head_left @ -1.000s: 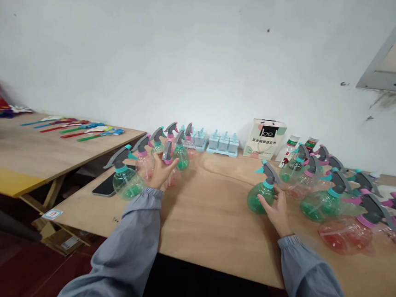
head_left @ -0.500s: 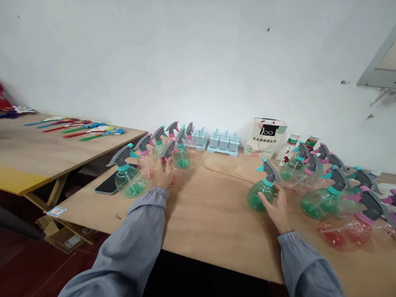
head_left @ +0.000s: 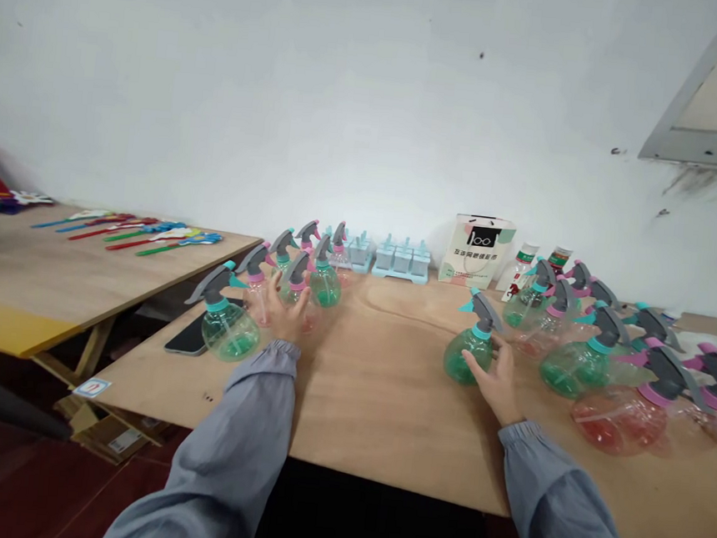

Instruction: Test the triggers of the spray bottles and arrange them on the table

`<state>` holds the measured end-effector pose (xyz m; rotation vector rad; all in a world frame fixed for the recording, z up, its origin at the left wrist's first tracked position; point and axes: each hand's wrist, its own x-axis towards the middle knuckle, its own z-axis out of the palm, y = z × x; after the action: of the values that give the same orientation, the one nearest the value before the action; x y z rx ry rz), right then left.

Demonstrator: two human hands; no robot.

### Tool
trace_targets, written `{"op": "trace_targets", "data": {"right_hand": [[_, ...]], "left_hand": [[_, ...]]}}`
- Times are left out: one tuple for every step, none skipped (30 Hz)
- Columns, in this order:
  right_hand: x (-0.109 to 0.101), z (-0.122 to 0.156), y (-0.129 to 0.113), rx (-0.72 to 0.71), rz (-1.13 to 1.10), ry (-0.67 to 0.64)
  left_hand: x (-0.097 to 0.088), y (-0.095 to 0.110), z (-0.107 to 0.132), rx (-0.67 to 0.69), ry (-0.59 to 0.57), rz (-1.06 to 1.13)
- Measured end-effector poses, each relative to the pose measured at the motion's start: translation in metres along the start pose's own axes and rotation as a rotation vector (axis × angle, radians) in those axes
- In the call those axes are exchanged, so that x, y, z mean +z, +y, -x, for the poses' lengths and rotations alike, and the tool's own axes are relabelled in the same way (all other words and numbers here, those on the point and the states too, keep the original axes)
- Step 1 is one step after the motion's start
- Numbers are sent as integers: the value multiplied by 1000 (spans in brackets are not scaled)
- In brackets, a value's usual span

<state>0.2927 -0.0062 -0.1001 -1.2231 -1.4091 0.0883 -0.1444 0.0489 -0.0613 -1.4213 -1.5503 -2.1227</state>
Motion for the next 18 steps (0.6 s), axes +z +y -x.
{"op": "trace_targets", "data": {"right_hand": [[2,1,0,11,-14,4],[4,3,-1,25,-31,7],[6,5,-2,38,-50,7],[9,8,-2,52,-66,4],[12,11,-3,63,-78,-2],[16,15,-5,71,-85,-10],[20,19,-6,73,-90,-22],[25,24,-8,71,-96,-37],[29,29,-11,64,-105,-58],[33,34,-14,52,-114,-89],[37,39,-18,37,-122,-129],[40,44,-22,17,-125,-178],[42,47,-26,-7,-123,-234],[42,50,-31,-37,-116,-294],[40,51,-35,-76,-106,-354],[36,51,-39,-122,-94,-406],[28,49,-41,-169,-82,-439],[17,45,-41,-209,-67,-440]], "left_hand": [[-1,6,3,40,65,-8],[-2,14,8,85,122,-2],[-2,23,14,134,147,20],[-1,34,21,186,131,57],[1,47,30,233,65,109],[5,63,40,261,-68,155],[10,80,51,271,-249,205],[17,98,63,250,-444,254],[26,116,74,214,-627,294],[35,133,85,150,-729,346],[44,149,95,77,-806,397],[53,163,103,11,-859,431],[62,174,110,-46,-885,447],[68,182,115,-98,-900,449],[74,187,118,-144,-901,444],[77,190,119,-187,-898,443],[79,190,119,-225,-895,450],[80,188,118,-260,-894,464]]}}
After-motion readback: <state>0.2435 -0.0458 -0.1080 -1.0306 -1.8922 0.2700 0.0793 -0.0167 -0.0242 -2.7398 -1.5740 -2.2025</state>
